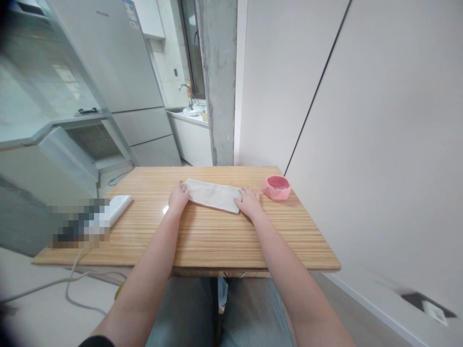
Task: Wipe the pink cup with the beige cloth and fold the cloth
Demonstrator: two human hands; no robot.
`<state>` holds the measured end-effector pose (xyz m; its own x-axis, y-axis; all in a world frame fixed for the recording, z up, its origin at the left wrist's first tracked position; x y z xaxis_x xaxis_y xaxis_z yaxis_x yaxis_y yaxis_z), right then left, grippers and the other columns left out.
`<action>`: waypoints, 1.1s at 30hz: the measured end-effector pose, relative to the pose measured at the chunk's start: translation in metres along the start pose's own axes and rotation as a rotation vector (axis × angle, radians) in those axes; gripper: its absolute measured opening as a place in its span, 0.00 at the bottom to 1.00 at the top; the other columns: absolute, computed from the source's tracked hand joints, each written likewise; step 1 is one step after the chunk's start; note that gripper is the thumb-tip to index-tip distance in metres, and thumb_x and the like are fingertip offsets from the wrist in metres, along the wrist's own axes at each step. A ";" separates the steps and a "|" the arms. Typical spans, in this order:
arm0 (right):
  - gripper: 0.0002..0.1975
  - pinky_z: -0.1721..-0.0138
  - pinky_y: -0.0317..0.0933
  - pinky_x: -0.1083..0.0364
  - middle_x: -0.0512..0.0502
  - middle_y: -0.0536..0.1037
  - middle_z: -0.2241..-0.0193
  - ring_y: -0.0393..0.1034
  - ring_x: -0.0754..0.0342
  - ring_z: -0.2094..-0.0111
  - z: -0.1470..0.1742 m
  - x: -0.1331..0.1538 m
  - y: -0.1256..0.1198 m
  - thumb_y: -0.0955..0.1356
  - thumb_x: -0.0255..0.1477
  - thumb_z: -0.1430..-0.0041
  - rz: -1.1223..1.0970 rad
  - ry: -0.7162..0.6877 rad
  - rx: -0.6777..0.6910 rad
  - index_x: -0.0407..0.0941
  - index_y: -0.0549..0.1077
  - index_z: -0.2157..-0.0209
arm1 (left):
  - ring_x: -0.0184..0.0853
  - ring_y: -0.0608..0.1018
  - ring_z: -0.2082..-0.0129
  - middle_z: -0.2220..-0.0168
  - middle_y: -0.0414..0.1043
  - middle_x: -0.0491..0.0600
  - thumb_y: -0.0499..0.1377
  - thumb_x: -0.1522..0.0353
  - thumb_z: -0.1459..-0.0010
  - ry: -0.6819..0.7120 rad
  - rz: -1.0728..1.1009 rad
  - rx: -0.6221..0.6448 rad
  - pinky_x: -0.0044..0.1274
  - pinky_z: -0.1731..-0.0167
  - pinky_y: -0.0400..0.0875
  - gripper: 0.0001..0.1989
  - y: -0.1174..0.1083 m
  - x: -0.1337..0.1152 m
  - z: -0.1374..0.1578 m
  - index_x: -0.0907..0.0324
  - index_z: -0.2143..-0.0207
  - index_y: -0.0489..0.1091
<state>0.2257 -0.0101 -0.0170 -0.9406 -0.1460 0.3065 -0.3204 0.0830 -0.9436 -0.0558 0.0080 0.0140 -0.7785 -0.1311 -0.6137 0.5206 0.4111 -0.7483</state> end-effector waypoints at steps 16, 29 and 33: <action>0.25 0.38 0.39 0.34 0.40 0.64 0.40 0.56 0.43 0.39 0.000 0.006 -0.001 0.66 0.37 0.44 -0.142 -0.073 0.023 0.48 0.67 0.45 | 0.39 0.70 0.50 0.52 0.69 0.54 0.52 0.81 0.50 0.871 0.066 0.374 0.32 0.47 0.64 0.28 0.056 -0.078 0.069 0.59 0.46 0.64; 0.26 0.39 0.46 0.42 0.39 0.66 0.41 0.58 0.45 0.40 0.000 0.006 0.000 0.65 0.35 0.44 -0.134 -0.067 0.003 0.45 0.67 0.44 | 0.37 0.73 0.58 0.58 0.71 0.53 0.55 0.76 0.49 0.812 0.000 0.484 0.27 0.54 0.67 0.13 0.040 -0.069 0.064 0.59 0.62 0.74; 0.25 0.38 0.48 0.48 0.37 0.67 0.42 0.58 0.49 0.40 -0.003 0.004 -0.003 0.61 0.25 0.43 -0.191 -0.033 -0.111 0.38 0.64 0.42 | 0.36 0.73 0.60 0.61 0.72 0.51 0.55 0.63 0.41 0.830 0.079 0.471 0.26 0.56 0.67 0.12 0.032 -0.068 0.064 0.58 0.59 0.73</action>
<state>0.2230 -0.0080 -0.0130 -0.8581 -0.2017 0.4722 -0.5043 0.1581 -0.8489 0.0360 -0.0276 0.0163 -0.6409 0.6372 -0.4281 0.5287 -0.0379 -0.8480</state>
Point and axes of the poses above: each hand's wrist, its own z-axis away from the middle knuckle, its own y-axis out of the palm, x = y × z, the point moved 1 cm from there along -z, towards the middle knuckle
